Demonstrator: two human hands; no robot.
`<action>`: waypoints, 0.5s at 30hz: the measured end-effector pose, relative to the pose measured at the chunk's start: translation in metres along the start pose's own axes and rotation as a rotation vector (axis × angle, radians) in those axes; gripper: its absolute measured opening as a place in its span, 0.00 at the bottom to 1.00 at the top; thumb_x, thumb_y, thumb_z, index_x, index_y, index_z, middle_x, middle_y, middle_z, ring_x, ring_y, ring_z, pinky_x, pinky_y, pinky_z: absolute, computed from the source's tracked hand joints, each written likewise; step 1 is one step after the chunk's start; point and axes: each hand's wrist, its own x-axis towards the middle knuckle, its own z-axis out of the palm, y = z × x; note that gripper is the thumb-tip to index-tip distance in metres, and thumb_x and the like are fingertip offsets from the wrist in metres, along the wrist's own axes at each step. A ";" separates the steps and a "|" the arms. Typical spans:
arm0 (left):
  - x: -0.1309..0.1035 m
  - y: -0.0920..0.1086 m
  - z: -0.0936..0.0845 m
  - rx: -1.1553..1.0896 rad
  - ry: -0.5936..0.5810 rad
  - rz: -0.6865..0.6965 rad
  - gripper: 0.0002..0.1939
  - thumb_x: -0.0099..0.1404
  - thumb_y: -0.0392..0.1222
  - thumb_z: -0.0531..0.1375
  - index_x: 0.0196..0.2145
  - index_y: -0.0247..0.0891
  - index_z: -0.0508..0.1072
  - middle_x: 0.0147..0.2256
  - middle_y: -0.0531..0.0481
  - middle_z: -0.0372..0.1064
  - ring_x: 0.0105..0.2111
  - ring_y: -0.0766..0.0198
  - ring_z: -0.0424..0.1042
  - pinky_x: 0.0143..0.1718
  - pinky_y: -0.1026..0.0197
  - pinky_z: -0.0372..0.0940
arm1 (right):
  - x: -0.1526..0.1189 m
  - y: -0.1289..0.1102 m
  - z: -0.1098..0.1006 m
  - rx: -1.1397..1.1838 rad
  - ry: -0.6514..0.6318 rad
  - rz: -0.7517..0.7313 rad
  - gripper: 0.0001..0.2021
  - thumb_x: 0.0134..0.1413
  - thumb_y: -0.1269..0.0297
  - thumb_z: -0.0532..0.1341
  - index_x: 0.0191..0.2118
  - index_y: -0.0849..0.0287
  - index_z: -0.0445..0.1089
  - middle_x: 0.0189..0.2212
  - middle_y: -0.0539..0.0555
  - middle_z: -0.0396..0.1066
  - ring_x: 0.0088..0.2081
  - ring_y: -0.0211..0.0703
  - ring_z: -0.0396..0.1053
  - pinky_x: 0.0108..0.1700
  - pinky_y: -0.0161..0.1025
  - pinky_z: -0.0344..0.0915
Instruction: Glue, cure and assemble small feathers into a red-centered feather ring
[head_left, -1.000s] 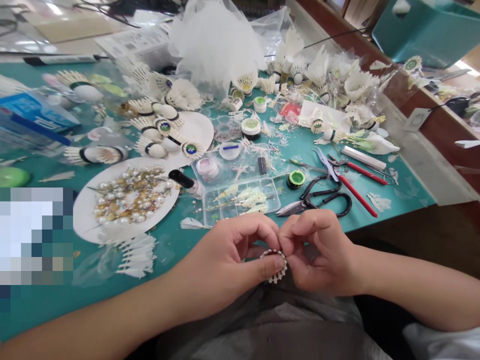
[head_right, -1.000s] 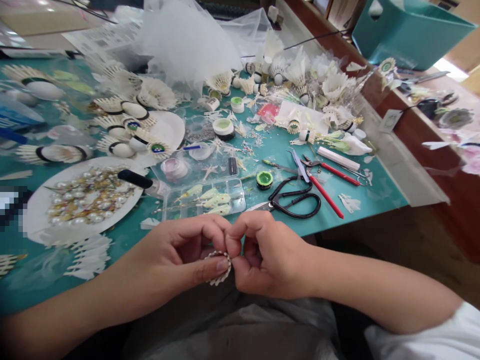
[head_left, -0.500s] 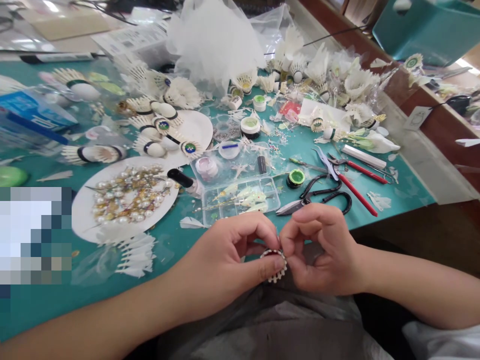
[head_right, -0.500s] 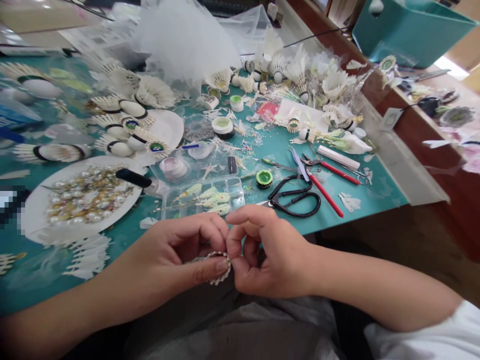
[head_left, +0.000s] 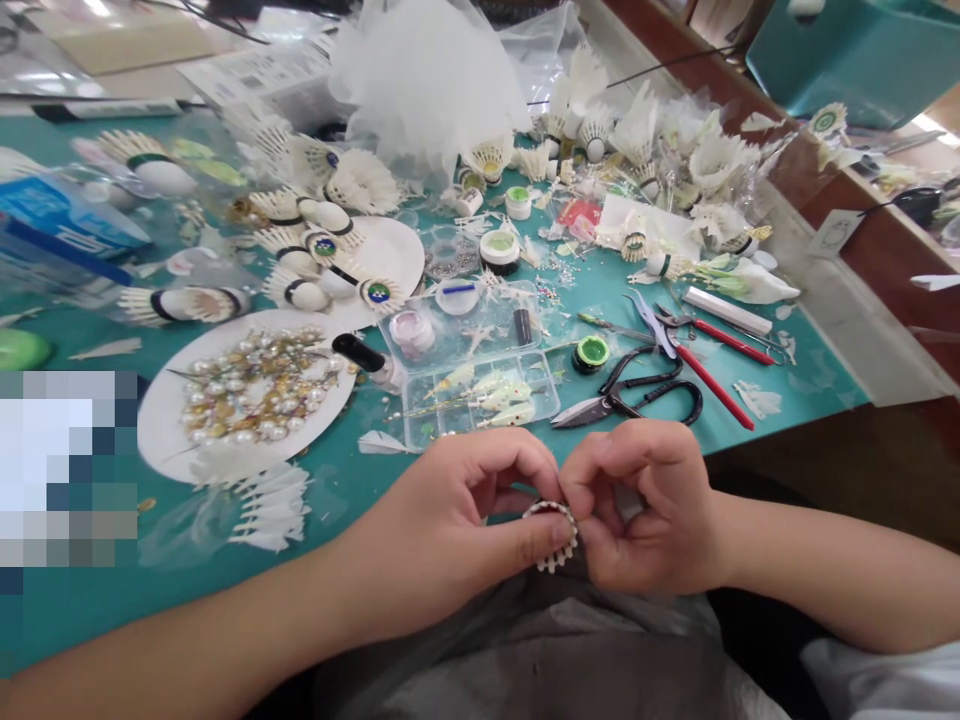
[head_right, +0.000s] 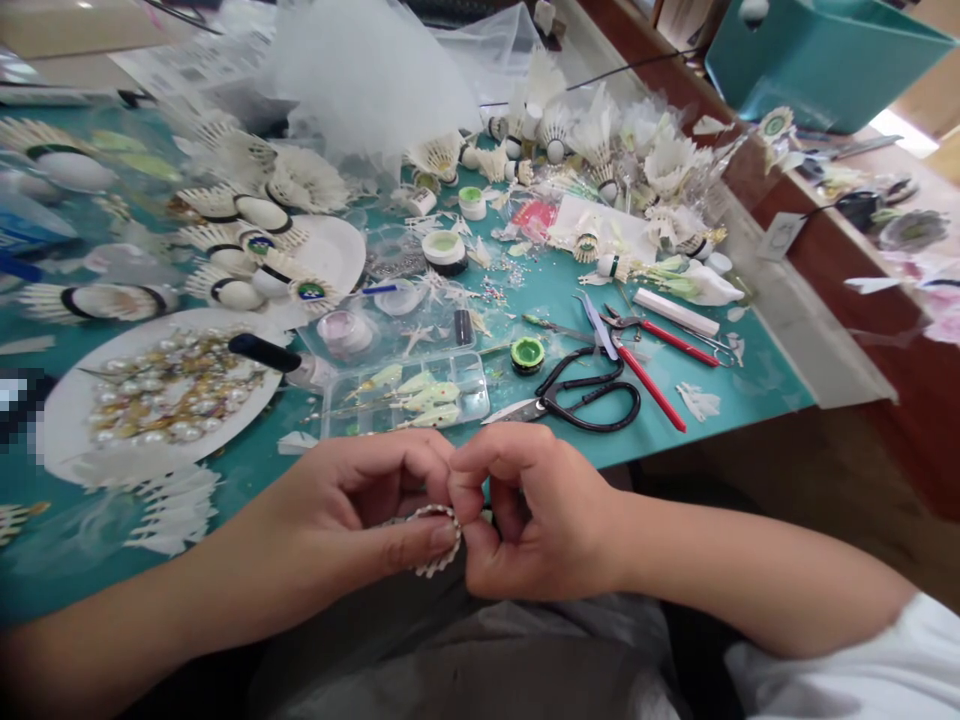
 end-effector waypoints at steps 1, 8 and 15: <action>0.000 -0.001 0.000 -0.036 -0.009 -0.018 0.05 0.61 0.34 0.68 0.30 0.37 0.75 0.31 0.54 0.73 0.32 0.67 0.72 0.36 0.65 0.68 | -0.001 0.000 0.000 -0.002 -0.006 0.026 0.23 0.41 0.84 0.58 0.40 0.49 0.59 0.29 0.44 0.62 0.19 0.28 0.57 0.18 0.23 0.52; -0.002 -0.001 -0.002 -0.052 -0.072 -0.093 0.05 0.63 0.38 0.66 0.37 0.37 0.79 0.39 0.48 0.76 0.42 0.59 0.74 0.43 0.59 0.70 | 0.004 -0.003 0.000 -0.007 0.028 -0.033 0.28 0.48 0.83 0.57 0.50 0.45 0.52 0.31 0.43 0.60 0.24 0.30 0.62 0.21 0.23 0.56; -0.006 -0.004 -0.002 -0.149 -0.111 -0.120 0.16 0.55 0.35 0.71 0.42 0.40 0.76 0.39 0.52 0.75 0.42 0.61 0.74 0.45 0.59 0.69 | 0.009 -0.008 -0.006 -0.054 0.038 0.004 0.25 0.52 0.81 0.58 0.48 0.46 0.51 0.30 0.43 0.62 0.26 0.32 0.65 0.28 0.29 0.67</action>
